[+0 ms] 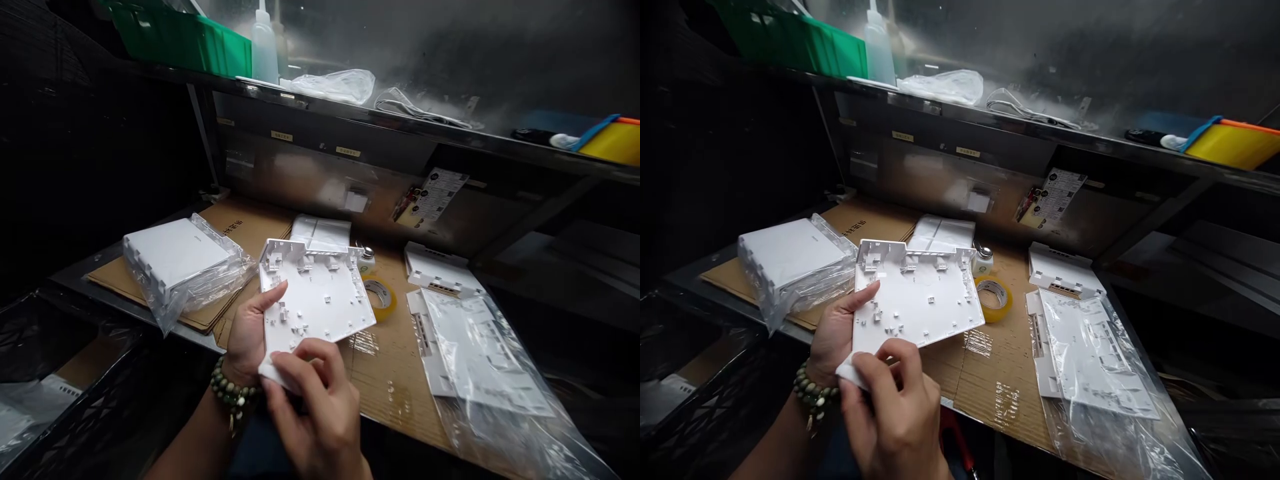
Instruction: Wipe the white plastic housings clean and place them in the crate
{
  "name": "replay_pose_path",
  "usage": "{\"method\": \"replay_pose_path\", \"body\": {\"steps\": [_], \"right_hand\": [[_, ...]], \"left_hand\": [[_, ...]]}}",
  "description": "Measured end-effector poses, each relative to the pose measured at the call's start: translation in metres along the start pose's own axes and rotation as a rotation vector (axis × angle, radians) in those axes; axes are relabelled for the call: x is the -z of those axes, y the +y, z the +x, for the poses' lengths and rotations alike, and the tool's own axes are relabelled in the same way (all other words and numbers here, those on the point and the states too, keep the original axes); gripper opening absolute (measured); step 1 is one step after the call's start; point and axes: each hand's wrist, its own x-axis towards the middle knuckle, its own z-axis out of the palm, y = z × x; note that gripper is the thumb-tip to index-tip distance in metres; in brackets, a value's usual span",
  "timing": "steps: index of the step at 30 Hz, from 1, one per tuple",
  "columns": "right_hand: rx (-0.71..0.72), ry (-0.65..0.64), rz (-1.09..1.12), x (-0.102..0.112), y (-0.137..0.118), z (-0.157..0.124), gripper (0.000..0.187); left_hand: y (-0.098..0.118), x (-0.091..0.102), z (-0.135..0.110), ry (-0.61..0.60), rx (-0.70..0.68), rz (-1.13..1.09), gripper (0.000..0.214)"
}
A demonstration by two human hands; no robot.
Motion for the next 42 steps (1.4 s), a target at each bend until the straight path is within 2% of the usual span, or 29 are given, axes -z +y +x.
{"method": "replay_pose_path", "body": {"steps": [2, 6, 11, 14, 17, 20, 22, 24, 28, 29, 32, 34, 37, 39, 42], "right_hand": [[0.017, 0.006, -0.019, -0.004, -0.003, -0.001, 0.018], [0.051, -0.029, -0.060, 0.001, -0.001, 0.001, 0.017], [0.056, -0.024, -0.033, -0.001, -0.001, -0.002, 0.023], [0.047, -0.065, -0.042, 0.000, 0.004, -0.005, 0.022], [-0.025, -0.057, -0.084, 0.010, 0.011, -0.004, 0.020], [-0.070, 0.030, -0.073, 0.023, 0.019, 0.000, 0.020], [-0.090, 0.073, -0.067, 0.033, 0.027, 0.002, 0.020], [-0.143, 0.149, -0.126, 0.047, 0.041, 0.002, 0.019], [-0.319, 0.410, -0.249, 0.076, 0.071, 0.000, 0.014], [-0.343, 0.426, -0.243, 0.081, 0.075, -0.001, 0.014], [-0.323, 0.295, -0.195, 0.083, 0.085, -0.005, 0.016], [-0.307, 0.201, -0.202, 0.080, 0.090, -0.007, 0.016], [-0.335, 0.242, -0.249, 0.078, 0.097, -0.012, 0.014], [-0.304, 0.248, -0.201, 0.081, 0.098, -0.015, 0.014], [-0.202, 0.068, -0.110, 0.086, 0.098, -0.014, 0.019]], "left_hand": [[-0.001, -0.002, -0.003, -0.039, -0.057, 0.029, 0.051], [-0.001, 0.003, -0.004, -0.110, -0.151, 0.061, 0.051], [0.001, 0.008, -0.004, -0.148, -0.148, 0.024, 0.051], [0.003, 0.011, -0.003, -0.121, -0.112, -0.065, 0.052], [0.006, 0.016, -0.002, -0.031, -0.119, -0.157, 0.052], [0.011, 0.021, 0.000, 0.027, -0.140, -0.182, 0.054], [0.016, 0.023, 0.000, 0.014, -0.151, -0.189, 0.055], [0.023, 0.028, -0.001, -0.043, -0.141, -0.205, 0.056], [0.036, 0.046, -0.006, -0.193, -0.046, -0.235, 0.060], [0.038, 0.052, -0.006, -0.213, -0.028, -0.240, 0.062], [0.039, 0.066, -0.005, -0.221, -0.008, -0.241, 0.066], [0.036, 0.071, -0.003, -0.182, -0.032, -0.235, 0.070], [0.031, 0.076, -0.001, -0.083, -0.075, -0.214, 0.072], [0.031, 0.081, 0.000, -0.033, -0.080, -0.186, 0.074], [0.033, 0.096, 0.000, 0.012, -0.112, -0.114, 0.081]]}}
